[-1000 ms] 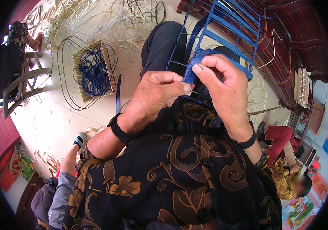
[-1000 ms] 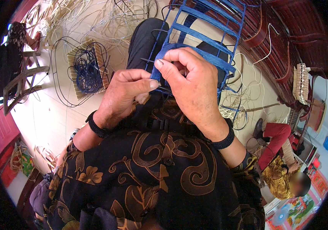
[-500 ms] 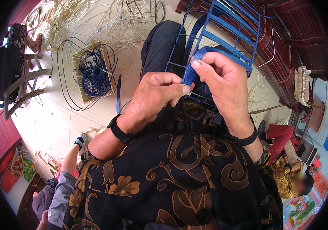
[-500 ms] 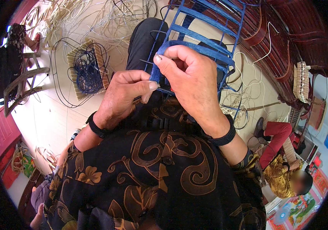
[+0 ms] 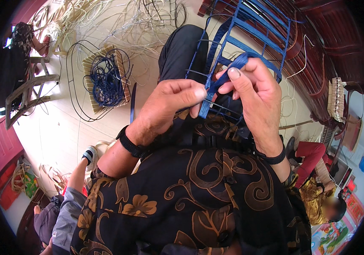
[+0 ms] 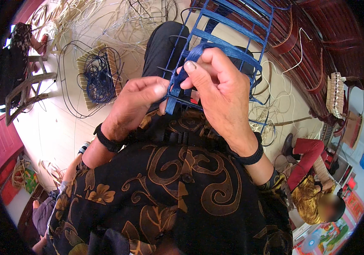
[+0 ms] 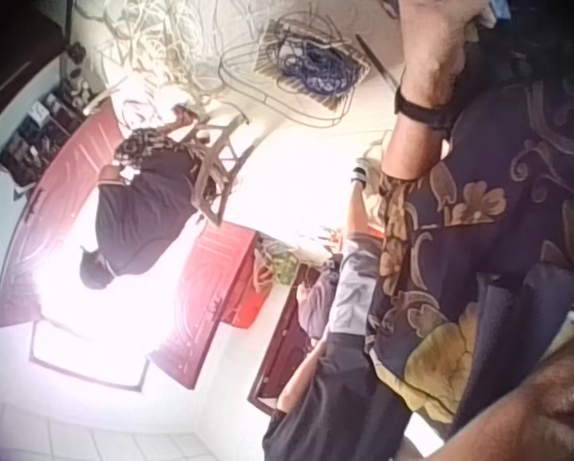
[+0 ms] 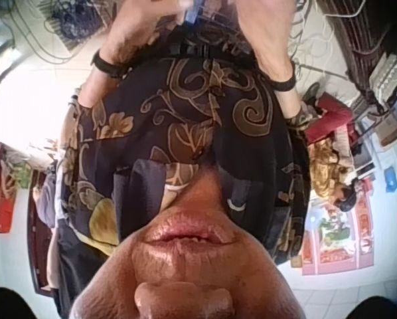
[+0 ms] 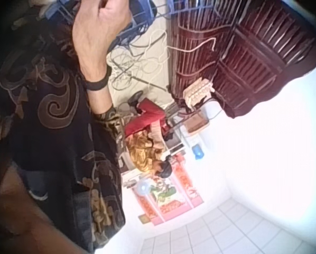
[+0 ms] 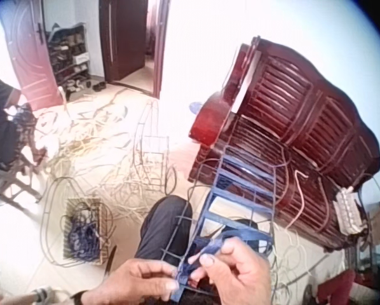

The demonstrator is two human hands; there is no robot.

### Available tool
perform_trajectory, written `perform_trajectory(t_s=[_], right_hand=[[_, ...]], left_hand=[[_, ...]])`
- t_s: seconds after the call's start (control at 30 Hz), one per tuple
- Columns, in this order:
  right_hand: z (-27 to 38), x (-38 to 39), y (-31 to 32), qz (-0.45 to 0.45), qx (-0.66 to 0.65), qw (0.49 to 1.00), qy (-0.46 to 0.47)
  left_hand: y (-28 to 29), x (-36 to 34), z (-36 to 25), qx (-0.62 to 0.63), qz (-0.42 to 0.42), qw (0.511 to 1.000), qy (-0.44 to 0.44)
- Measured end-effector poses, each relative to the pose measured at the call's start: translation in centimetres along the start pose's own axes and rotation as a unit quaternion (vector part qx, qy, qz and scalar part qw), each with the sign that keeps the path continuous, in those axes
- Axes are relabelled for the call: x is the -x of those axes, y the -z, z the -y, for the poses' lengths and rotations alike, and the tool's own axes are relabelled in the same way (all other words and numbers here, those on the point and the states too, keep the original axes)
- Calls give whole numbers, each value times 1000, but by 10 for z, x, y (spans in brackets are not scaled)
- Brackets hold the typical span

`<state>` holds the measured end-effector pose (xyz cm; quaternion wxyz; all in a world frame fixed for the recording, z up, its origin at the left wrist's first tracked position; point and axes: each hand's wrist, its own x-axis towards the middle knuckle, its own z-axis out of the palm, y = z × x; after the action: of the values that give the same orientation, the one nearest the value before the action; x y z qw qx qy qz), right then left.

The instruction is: The person weaves blue plastic straps around a blue wire frame, pulling the straps tight and tucking the ends through the frame structure by hand.

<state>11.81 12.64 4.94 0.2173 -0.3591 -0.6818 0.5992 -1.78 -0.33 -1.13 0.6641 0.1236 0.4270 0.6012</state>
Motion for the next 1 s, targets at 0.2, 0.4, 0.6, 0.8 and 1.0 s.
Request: perform_trajectory(t_s=[0.2,0.4,0.6,0.8,1.0], right_hand=[[-1,19,13,53,38,994,91],[-6,30,33,189,163,944,214],[-13,37,33,201,222,924,238],[-12,36,28,205,279,885,310],[-6,33,27,206,335,860,326]], left_hand=[[-8,2,-1,-132,-31,991,-16],[-12,0,-14,-298,-45,952,47],[-7,-7,-11,5,36,998,42],[-15,-10,-7,-95,-40,993,60],[-15,-12,-11,-62,-41,994,84]])
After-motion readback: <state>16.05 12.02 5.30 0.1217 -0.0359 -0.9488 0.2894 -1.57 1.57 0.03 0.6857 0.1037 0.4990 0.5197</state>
